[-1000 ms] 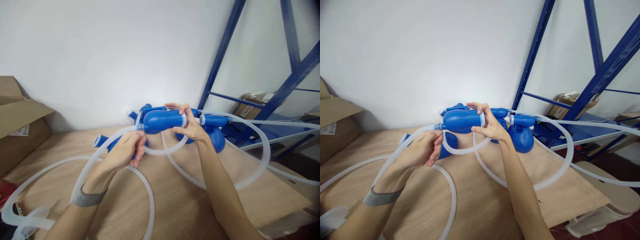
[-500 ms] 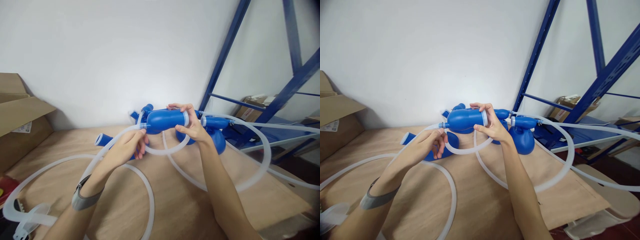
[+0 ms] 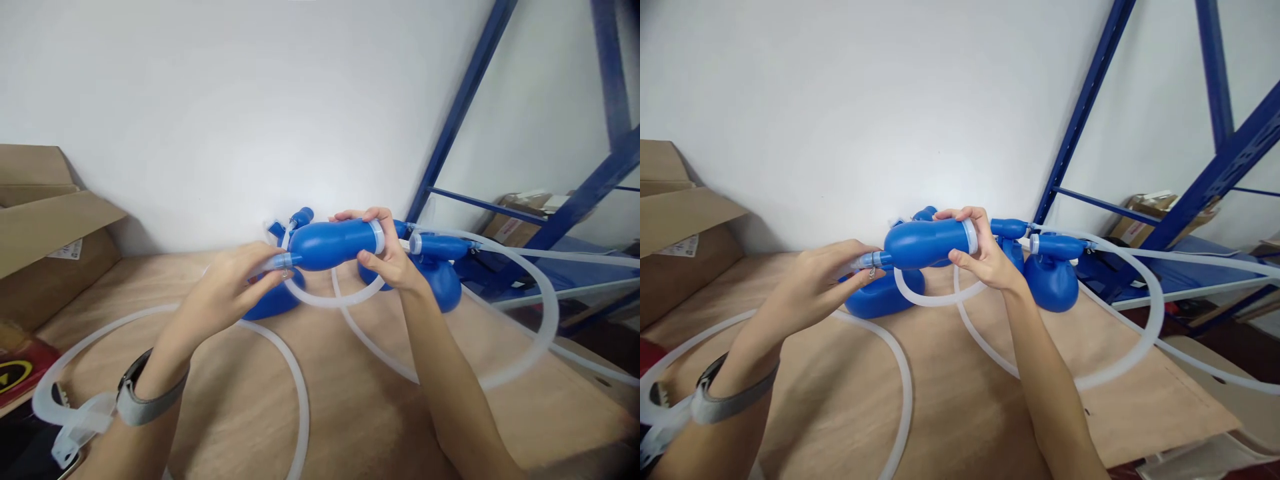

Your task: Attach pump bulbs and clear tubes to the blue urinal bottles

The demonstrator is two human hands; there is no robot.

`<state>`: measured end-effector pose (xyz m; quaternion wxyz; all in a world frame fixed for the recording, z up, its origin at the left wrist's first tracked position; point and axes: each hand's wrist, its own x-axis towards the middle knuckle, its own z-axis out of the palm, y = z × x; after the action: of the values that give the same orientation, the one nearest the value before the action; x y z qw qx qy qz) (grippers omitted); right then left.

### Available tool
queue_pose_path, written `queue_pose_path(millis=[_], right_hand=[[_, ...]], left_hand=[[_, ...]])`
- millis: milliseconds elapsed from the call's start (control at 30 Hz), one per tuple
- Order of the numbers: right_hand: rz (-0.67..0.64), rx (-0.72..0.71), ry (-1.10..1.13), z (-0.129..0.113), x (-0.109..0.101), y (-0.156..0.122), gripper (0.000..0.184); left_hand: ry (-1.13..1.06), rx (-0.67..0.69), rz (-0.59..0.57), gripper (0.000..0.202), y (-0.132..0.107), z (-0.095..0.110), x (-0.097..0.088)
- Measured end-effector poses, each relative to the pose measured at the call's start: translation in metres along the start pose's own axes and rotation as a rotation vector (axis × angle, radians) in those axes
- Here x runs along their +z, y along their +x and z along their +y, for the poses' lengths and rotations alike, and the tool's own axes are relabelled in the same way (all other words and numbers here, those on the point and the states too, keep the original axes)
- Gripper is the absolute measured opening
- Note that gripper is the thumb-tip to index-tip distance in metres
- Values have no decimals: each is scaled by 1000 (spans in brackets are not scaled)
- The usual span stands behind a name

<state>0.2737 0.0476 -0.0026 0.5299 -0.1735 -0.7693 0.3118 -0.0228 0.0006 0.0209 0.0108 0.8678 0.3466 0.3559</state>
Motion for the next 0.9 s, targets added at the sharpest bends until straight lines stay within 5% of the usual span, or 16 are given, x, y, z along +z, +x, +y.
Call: queue_pose_path(millis=[233,467,633,700,800,900], right_hand=[[-10,-20,35,3,-3,0,45],[-5,13,-22,2,1,-2,48],[-32,31,-114,2,2,-1,51],[-40,119,-191,0,7,0,67],[22,224,-373,-12,22,1,106],[-24,221,-451,-30,46,1,97]], left_hand=[[73,246,270,20,-2,2,7],[211,299,262,21,-3,-3,15],[107,180,146,28,-4,-6,8],[94,81,123,31,-3,-10,-1],[160,-136,206,31,-5,-21,-18],[228,-345,356,34,-9,-38,-33]])
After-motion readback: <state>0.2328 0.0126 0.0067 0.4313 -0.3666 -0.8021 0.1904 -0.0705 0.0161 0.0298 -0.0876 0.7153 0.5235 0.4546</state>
